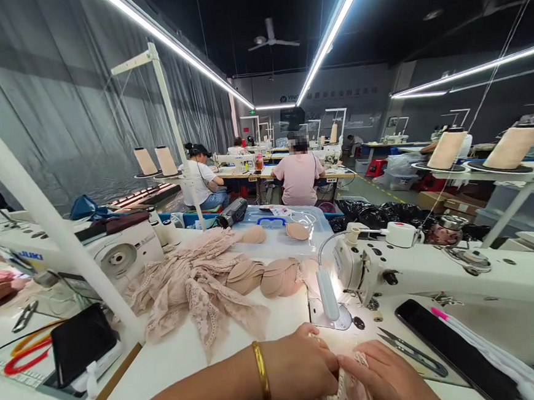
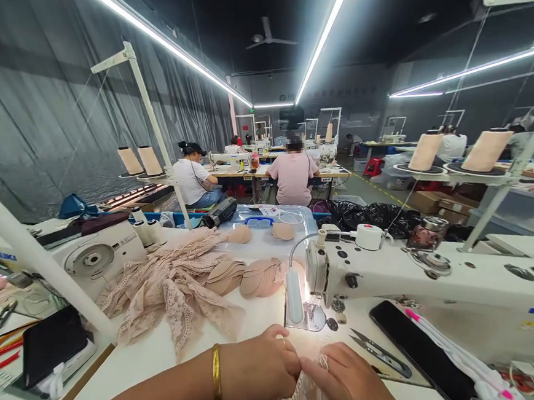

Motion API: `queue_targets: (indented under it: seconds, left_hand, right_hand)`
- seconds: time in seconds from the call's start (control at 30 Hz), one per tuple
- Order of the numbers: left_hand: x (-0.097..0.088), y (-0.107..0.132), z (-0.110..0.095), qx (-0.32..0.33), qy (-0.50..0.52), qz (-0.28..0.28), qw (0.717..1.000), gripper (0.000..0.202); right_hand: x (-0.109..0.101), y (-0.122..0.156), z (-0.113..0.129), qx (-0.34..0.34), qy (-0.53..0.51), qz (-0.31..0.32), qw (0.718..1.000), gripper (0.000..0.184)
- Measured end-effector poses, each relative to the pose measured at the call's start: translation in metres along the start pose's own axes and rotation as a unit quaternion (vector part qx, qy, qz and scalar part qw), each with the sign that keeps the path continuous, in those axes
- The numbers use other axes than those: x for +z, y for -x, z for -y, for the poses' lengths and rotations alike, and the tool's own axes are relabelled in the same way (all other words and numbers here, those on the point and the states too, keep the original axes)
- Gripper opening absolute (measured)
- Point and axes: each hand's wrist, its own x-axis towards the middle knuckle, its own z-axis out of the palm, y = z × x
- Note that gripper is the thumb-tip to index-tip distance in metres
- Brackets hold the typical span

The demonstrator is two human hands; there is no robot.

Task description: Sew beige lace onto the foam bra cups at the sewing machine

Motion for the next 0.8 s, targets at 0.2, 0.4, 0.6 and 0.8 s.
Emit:
queue_targets:
  seconds: [0.2, 0.4, 0.6, 0.8]
  left_hand:
    - [-0.007, -0.026, 0.024, -0.017, -0.059, 0.100, 0.993, 0.012]
    - [-0.007, -0.029, 0.035, -0.014, -0.058, 0.072, 0.996, 0.020]
    - [-0.002, -0.031, 0.040, -0.008, -0.047, 0.057, 0.997, 0.015]
    - [0.007, -0.031, 0.048, -0.014, -0.036, 0.038, 0.999, 0.019]
  right_hand:
    - [0.001, -0.027, -0.037, -0.029, 0.036, 0.077, 0.996, 0.034]
    - [0.002, -0.022, -0.042, -0.014, 0.021, 0.039, 0.999, 0.043]
    - [0.006, -0.015, -0.052, 0.002, 0.028, 0.048, 0.998, 0.049]
    - [0.010, -0.008, -0.059, 0.008, 0.025, 0.080, 0.996, 0.044]
